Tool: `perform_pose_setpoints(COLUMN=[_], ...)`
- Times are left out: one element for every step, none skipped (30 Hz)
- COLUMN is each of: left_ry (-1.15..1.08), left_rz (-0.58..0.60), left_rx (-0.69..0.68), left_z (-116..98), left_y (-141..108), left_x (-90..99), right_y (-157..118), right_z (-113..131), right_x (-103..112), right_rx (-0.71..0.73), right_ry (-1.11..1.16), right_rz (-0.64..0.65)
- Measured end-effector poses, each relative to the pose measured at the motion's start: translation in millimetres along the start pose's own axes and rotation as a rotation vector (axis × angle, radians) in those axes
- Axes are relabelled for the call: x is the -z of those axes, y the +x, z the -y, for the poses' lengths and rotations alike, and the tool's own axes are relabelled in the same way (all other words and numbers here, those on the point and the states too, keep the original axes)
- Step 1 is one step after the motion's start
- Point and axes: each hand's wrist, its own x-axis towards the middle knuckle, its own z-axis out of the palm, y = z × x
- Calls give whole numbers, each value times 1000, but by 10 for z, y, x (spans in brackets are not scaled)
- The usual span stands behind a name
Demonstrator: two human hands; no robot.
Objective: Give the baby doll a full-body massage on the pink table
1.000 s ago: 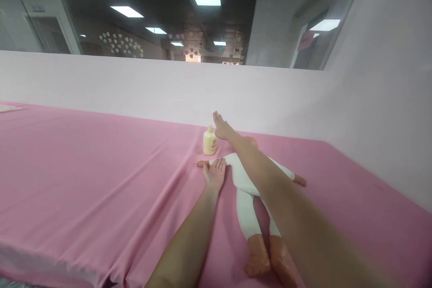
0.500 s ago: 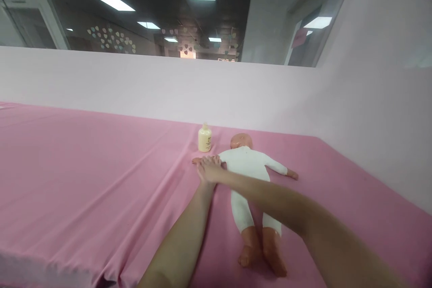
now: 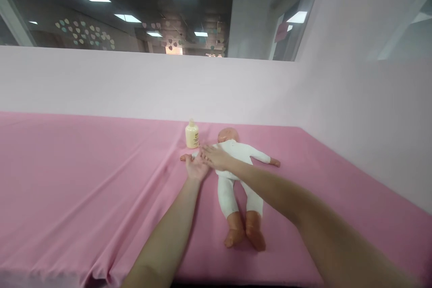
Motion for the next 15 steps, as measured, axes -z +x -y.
perform_pose_setpoints(left_ry=[-81, -159, -221, -252, -235, -173, -47, 119, 295, 456, 572, 680, 772, 864, 980], left_rz=[13, 18, 15, 5, -10, -22, -18, -2, 21, 53, 85, 124, 160, 194, 232], left_rx=[10, 28, 49, 69, 84, 94, 102, 107, 111, 113, 112, 104, 92, 76, 61], left_z=[-8, -10, -5, 11, 37, 76, 127, 188, 254, 321, 384, 438, 482, 512, 532], left_y=[1, 5, 13, 22, 31, 35, 35, 29, 16, -1, -20, -39, -54, -63, -67], left_x=[-1, -2, -4, -11, -23, -43, -70, -102, -136, -167, -191, -205, -206, -195, -174], right_y=[-64, -139, -226, -322, -424, -529, -631, -726, -810, -881, -937, -978, -1005, -1020, -1026], right_z=[-148, -286, -405, -498, -560, -589, -587, -559, -514, -459, -404, -356, -317, -290, -274], right_x=[42, 73, 90, 93, 80, 52, 13, -34, -83, -130, -170, -202, -223, -236, -241], right_rx=[-87, -203, -335, -469, -578, -645, -677, -671, -655, -631, -582, -541, -509, -489, -481], right_ry=[-19, -35, -43, -32, 1, 41, 66, 77, 79, 74, 50, 24, 0, -17, -24], right_rz=[-5, -25, -23, -10, 11, 39, 59, 74, 82, 76, 55, 37, 22, 10, 3])
